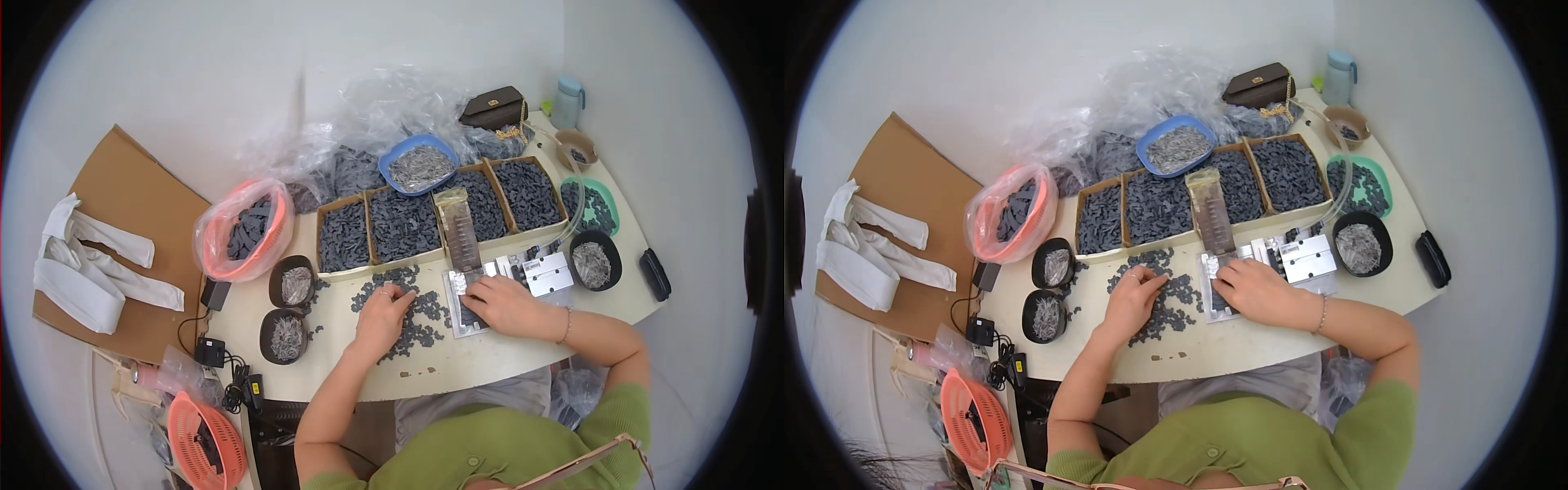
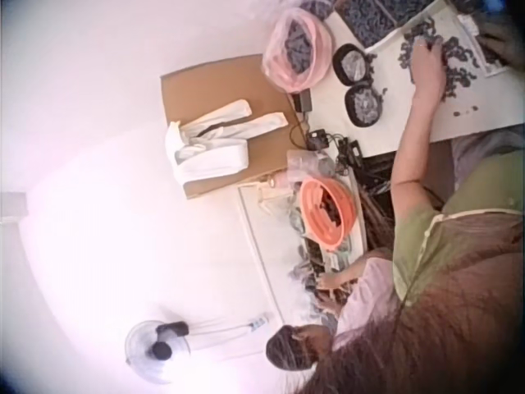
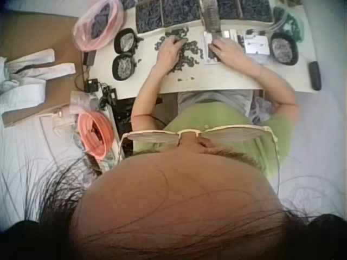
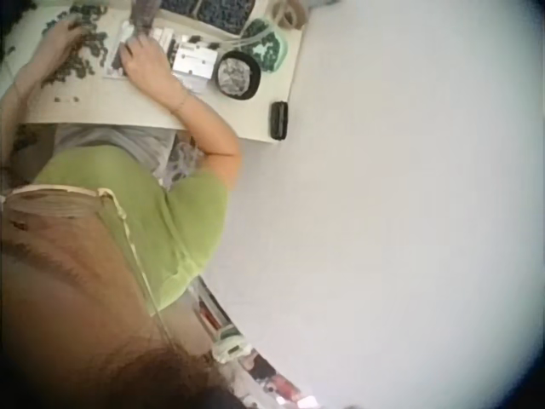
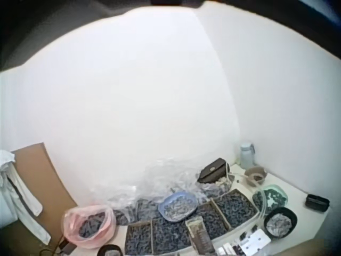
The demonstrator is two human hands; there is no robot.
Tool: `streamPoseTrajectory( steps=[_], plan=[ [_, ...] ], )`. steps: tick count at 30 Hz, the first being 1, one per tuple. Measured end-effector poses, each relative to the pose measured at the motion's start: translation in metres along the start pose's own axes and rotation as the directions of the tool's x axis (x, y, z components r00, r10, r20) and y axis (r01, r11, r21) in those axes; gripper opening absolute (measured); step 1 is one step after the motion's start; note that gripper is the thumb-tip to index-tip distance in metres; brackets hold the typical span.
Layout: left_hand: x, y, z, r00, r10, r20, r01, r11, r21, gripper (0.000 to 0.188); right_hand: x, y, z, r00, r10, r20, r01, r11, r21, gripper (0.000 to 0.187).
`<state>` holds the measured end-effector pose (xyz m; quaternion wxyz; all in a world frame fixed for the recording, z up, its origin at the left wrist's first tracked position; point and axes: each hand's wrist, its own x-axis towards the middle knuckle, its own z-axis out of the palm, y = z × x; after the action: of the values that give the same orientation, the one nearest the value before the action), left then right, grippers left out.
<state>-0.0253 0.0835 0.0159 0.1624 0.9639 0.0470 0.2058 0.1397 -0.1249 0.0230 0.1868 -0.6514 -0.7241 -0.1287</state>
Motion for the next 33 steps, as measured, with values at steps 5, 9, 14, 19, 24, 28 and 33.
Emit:
streamPoseTrajectory(
  steps=[5,9,14,19,24,28,33],
  plan=[
    [0.001,-0.011,-0.002,0.999,-0.014,0.04,0.017,0.997,-0.07,0.015,0.043,0.01,0.017,0.992,0.072,0.107,-0.079,0.995,0.057,0.018],
    [0.003,-0.011,-0.005,0.999,-0.033,0.024,0.035,0.996,-0.084,0.015,0.061,0.008,0.049,0.992,-0.02,0.123,0.008,0.995,0.099,0.011],
    [0.009,0.007,-0.008,0.978,-0.191,0.082,0.207,0.925,-0.318,0.011,0.063,0.006,0.041,0.988,0.076,0.137,-0.109,0.962,0.252,0.011],
    [0.017,0.023,0.008,1.0,-0.021,0.021,0.027,0.927,-0.375,0.01,0.047,0.032,0.005,0.945,0.3,0.128,-0.319,0.767,0.557,0.011],
    [0.028,0.032,0.022,0.995,0.094,-0.018,-0.095,0.942,-0.321,0.011,0.023,0.022,0.005,0.858,0.476,0.191,-0.491,0.653,0.577,0.012],
    [0.03,0.028,0.022,0.996,0.089,-0.03,-0.094,0.949,-0.3,0.011,0.018,0.009,0.015,0.874,0.483,0.053,-0.447,0.755,0.48,0.01],
    [0.03,0.023,0.022,0.992,0.115,-0.049,-0.125,0.943,-0.307,0.011,0.015,0.004,0.022,0.891,0.449,-0.072,-0.4,0.849,0.345,0.012]
  ],
)
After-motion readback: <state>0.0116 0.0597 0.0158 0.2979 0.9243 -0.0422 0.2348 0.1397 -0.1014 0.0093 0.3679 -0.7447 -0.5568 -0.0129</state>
